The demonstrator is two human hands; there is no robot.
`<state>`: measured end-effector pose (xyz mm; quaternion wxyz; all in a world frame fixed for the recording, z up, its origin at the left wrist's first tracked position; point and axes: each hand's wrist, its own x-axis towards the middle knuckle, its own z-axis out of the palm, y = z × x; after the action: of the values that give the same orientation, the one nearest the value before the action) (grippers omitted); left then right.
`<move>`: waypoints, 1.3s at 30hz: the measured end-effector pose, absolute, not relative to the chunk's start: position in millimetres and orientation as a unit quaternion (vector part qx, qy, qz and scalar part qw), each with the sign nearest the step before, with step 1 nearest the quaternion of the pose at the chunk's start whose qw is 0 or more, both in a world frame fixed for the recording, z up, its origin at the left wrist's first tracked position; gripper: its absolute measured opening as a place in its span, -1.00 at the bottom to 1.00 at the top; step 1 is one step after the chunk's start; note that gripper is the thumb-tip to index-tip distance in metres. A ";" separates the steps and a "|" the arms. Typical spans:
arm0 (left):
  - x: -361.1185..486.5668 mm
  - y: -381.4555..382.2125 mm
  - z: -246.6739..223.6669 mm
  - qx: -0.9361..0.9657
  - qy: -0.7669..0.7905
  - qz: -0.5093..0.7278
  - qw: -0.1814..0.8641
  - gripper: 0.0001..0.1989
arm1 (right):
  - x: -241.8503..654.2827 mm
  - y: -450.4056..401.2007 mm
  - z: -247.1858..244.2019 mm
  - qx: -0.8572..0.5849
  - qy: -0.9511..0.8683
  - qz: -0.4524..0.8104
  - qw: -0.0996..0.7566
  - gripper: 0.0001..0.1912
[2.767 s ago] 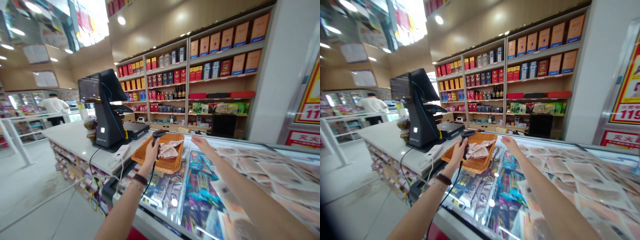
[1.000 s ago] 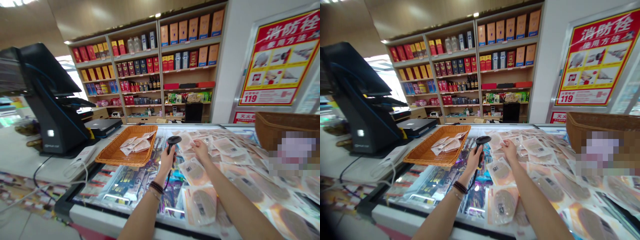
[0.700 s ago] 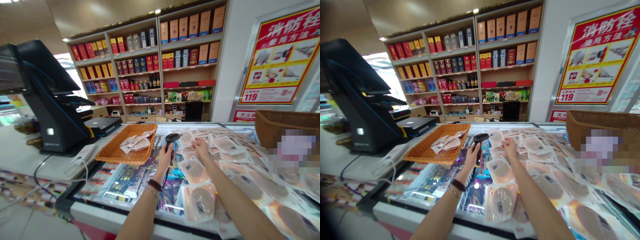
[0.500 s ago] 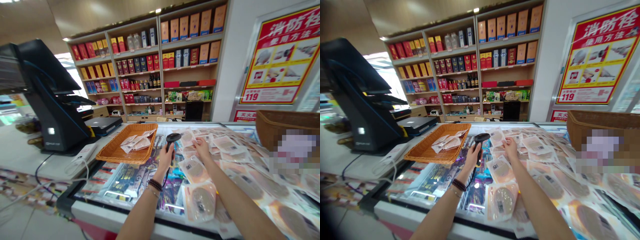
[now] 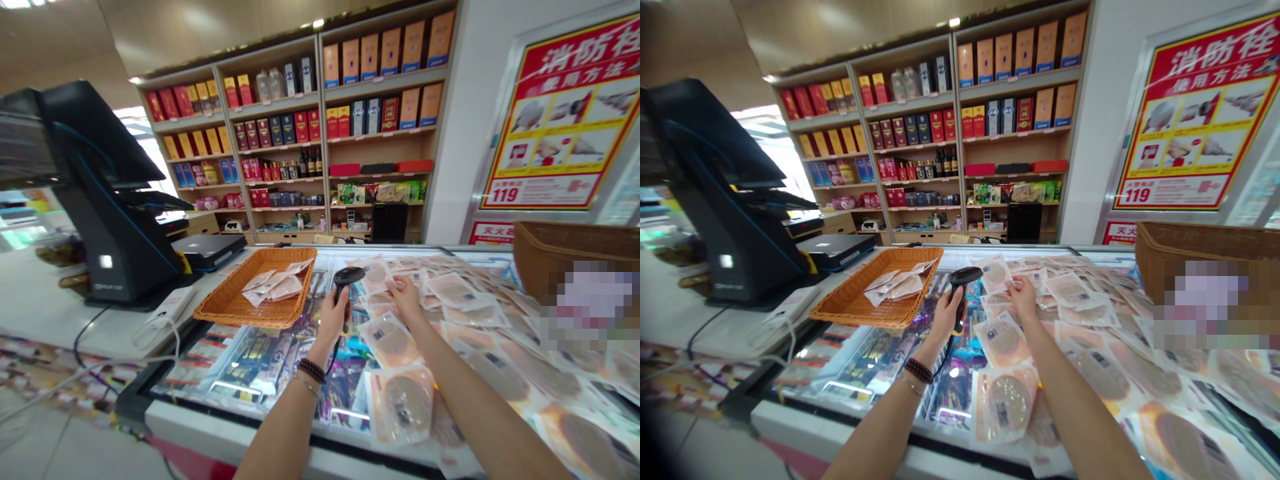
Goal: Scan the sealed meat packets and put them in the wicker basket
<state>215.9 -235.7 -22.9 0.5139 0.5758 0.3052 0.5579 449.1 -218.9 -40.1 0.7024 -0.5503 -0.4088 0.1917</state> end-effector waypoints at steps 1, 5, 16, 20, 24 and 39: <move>216.1 -236.1 -23.1 0.575 0.304 0.559 0.514 -0.25 | 448.9 -219.0 -39.7 -0.551 -0.401 0.204 0.703 -0.34; 216.7 -237.4 -22.4 0.565 0.294 0.564 0.526 -0.26 | 446.4 -219.7 -36.1 -0.559 -0.375 0.232 0.702 -0.38; 168.4 -214.4 23.1 0.510 0.312 0.610 0.519 -0.19 | 435.1 -196.7 12.0 -0.584 -0.342 0.267 0.686 -0.67; 118.3 -200.9 45.0 0.506 0.335 0.646 0.464 -0.19 | 402.2 -158.6 34.2 -0.543 -0.360 0.295 0.698 -0.65; 64.9 -188.2 55.2 0.500 0.383 0.659 0.411 -0.19 | 345.3 -116.3 41.0 -0.522 -0.380 0.325 0.691 -0.66; -19.0 -189.8 34.2 0.450 0.465 0.681 0.344 -0.16 | 245.8 -76.9 -1.0 -0.489 -0.571 0.203 0.627 -0.53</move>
<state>-19.0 -189.8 34.2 0.3440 0.4495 0.4652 0.6806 245.8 -76.9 -1.0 0.6272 -0.4890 -0.5713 0.2026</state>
